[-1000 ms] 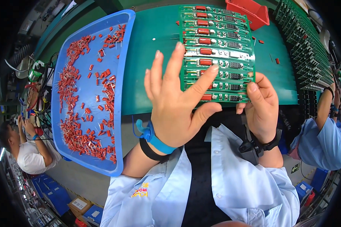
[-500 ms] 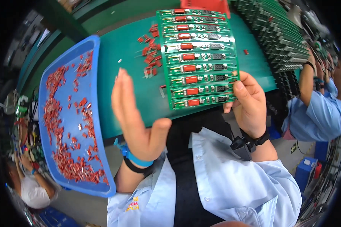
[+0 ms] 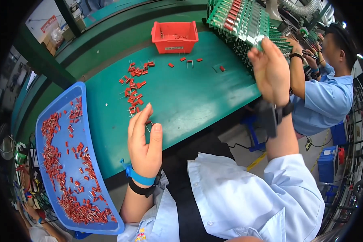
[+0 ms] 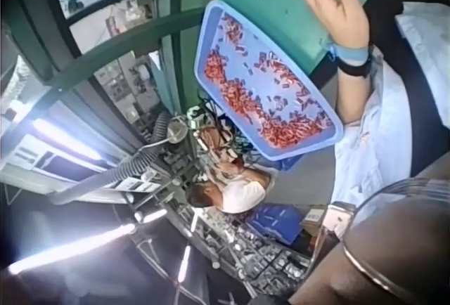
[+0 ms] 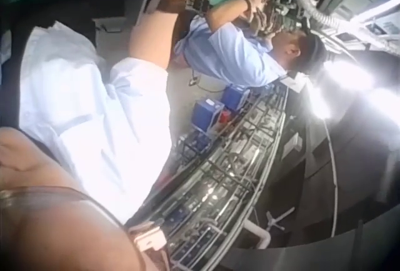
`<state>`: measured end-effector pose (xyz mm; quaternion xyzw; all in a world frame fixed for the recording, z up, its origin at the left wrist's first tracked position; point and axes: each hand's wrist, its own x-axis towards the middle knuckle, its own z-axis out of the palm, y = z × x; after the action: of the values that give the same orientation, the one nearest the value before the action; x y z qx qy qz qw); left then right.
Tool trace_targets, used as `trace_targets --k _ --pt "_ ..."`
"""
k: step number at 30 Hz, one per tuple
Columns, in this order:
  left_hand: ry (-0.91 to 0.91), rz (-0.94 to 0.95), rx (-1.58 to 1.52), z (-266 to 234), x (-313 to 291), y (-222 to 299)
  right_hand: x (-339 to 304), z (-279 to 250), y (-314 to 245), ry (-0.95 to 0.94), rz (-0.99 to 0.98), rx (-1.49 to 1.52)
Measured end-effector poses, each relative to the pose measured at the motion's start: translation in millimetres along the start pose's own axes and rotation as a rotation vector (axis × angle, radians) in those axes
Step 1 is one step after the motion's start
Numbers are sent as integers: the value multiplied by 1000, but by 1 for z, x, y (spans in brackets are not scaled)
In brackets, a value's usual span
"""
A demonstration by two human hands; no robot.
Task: The person picks up red components from a tray and inserts them one at a time into a circuit board by hand. After filling the board, the person sets it aside on a stack and picks up a new circuit board to repeat the process.
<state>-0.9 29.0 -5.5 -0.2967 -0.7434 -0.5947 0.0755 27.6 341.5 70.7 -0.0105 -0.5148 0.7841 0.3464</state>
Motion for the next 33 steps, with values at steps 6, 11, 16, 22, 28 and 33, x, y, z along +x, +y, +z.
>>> trace_targets --k 6,11,16,22,28,33 --pt "18 3 72 -3 -4 -1 142 -62 12 172 -4 85" --pt "-44 49 113 -4 -5 -3 202 -64 29 284 33 20" --pt "-15 167 134 -5 -5 -7 207 -54 29 303 35 -81" --pt "-30 180 92 -6 -6 -3 174 -32 -4 230 240 110" --pt "-46 199 89 -6 -8 -6 86 19 -37 223 306 119" --pt "-45 173 89 -7 -9 -7 50 -21 -61 103 23 -335"
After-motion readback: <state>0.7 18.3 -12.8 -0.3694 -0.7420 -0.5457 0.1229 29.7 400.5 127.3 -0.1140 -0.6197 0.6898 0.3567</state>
